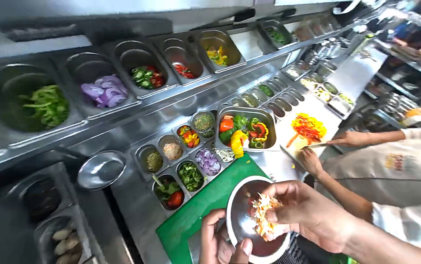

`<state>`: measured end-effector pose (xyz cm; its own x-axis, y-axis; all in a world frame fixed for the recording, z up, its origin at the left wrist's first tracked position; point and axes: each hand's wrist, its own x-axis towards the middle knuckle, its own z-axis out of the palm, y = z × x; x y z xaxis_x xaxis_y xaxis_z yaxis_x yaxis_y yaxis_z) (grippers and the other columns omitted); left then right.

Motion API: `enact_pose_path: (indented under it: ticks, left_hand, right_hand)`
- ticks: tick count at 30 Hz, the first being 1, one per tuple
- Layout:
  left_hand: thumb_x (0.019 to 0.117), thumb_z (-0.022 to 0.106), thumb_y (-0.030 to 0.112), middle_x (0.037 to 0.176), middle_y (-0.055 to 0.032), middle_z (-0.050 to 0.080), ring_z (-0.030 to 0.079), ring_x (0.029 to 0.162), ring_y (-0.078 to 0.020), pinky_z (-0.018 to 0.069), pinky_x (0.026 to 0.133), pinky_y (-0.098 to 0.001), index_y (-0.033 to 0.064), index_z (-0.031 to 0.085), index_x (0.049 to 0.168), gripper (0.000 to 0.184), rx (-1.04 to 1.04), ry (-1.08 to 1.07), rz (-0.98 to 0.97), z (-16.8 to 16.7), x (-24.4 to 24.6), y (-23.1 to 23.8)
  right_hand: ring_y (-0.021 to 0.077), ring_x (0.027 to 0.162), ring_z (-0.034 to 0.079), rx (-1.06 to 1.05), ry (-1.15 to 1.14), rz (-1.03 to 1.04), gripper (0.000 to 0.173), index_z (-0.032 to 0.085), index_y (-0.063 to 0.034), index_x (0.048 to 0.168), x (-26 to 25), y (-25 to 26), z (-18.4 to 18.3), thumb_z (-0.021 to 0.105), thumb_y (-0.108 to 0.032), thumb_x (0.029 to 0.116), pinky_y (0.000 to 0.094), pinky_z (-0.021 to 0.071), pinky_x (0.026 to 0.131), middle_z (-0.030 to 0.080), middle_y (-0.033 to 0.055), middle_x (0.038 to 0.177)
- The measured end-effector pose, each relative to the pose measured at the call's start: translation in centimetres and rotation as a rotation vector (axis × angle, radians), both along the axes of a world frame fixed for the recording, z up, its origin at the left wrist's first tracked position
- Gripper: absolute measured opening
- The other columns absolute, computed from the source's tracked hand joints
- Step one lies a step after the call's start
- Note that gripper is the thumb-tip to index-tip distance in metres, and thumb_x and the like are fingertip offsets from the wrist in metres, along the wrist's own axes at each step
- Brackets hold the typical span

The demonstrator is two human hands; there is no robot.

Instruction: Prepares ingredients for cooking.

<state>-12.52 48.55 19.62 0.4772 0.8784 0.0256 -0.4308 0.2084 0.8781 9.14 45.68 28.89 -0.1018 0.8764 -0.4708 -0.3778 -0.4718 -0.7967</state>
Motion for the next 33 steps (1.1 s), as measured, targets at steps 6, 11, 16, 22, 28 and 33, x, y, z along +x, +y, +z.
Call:
enact_pose_path:
  ticks: [6,11,16,22,28,33]
  left_hand:
    - [0.0884,0.070,0.001,0.129,-0.0067,0.054,0.065,0.111,-0.0174,0.0623,0.088,-0.0358,0.0052,0.039,0.135,0.056,-0.050,0.020,-0.255,-1.4,2.0,-0.3]
    - [0.0868,0.069,0.001,0.127,-0.0135,0.055,0.067,0.104,-0.0257,0.0639,0.080,-0.0432,0.0024,0.038,0.138,0.060,-0.135,0.070,-0.398,-2.1,7.0,-2.2]
    - [0.0879,0.066,0.002,0.125,-0.0186,0.056,0.069,0.095,-0.0323,0.0640,0.073,-0.0481,0.0047,0.038,0.140,0.059,-0.210,0.109,-0.560,-1.2,14.1,-4.8]
    - [0.0890,0.068,0.003,0.123,-0.0217,0.057,0.069,0.100,-0.0364,0.0643,0.075,-0.0514,0.0041,0.039,0.141,0.060,-0.223,0.122,-0.655,-1.4,21.3,-7.5]
    - [0.0899,0.069,0.001,0.126,-0.0234,0.056,0.069,0.100,-0.0375,0.0643,0.075,-0.0515,0.0036,0.037,0.143,0.062,-0.229,0.126,-0.686,-1.4,24.4,-9.0]
    - [0.0904,0.068,0.002,0.127,-0.0234,0.056,0.069,0.100,-0.0378,0.0639,0.075,-0.0524,0.0050,0.036,0.145,0.063,-0.226,0.166,-0.701,-1.1,24.5,-9.8]
  right_hand:
    - [0.0253,0.095,0.073,-0.071,0.032,-0.307,0.021,0.067,0.0003,0.114,0.8,-5.6,-1.0,0.062,0.000,0.0938,0.0461,0.0624,0.089,0.072,0.0149,0.106]
    - [0.0282,0.101,0.071,-0.098,0.120,-0.560,0.032,0.060,0.0009,0.123,3.5,-10.5,-0.2,0.041,-0.005,0.0983,0.0479,0.0597,0.093,0.070,0.0175,0.113]
    - [0.0231,0.096,0.072,-0.054,0.001,-0.762,0.022,0.063,0.0018,0.121,7.7,-14.6,-0.9,0.058,-0.007,0.1015,0.0411,0.0613,0.091,0.071,0.0138,0.107]
    - [0.0253,0.094,0.072,-0.064,-0.004,-1.011,0.029,0.058,0.0035,0.127,11.8,-17.8,-2.1,0.048,0.001,0.1004,0.0411,0.0620,0.087,0.070,0.0171,0.109]
    - [0.0326,0.097,0.072,0.001,0.219,-1.138,0.037,0.049,0.0032,0.136,14.1,-20.4,-2.6,0.036,-0.009,0.1039,0.0457,0.0612,0.088,0.067,0.0239,0.113]
    - [0.0314,0.098,0.071,0.079,0.311,-1.095,0.039,0.052,0.0037,0.134,14.4,-22.1,-3.1,0.032,-0.010,0.1027,0.0444,0.0606,0.090,0.067,0.0232,0.113]
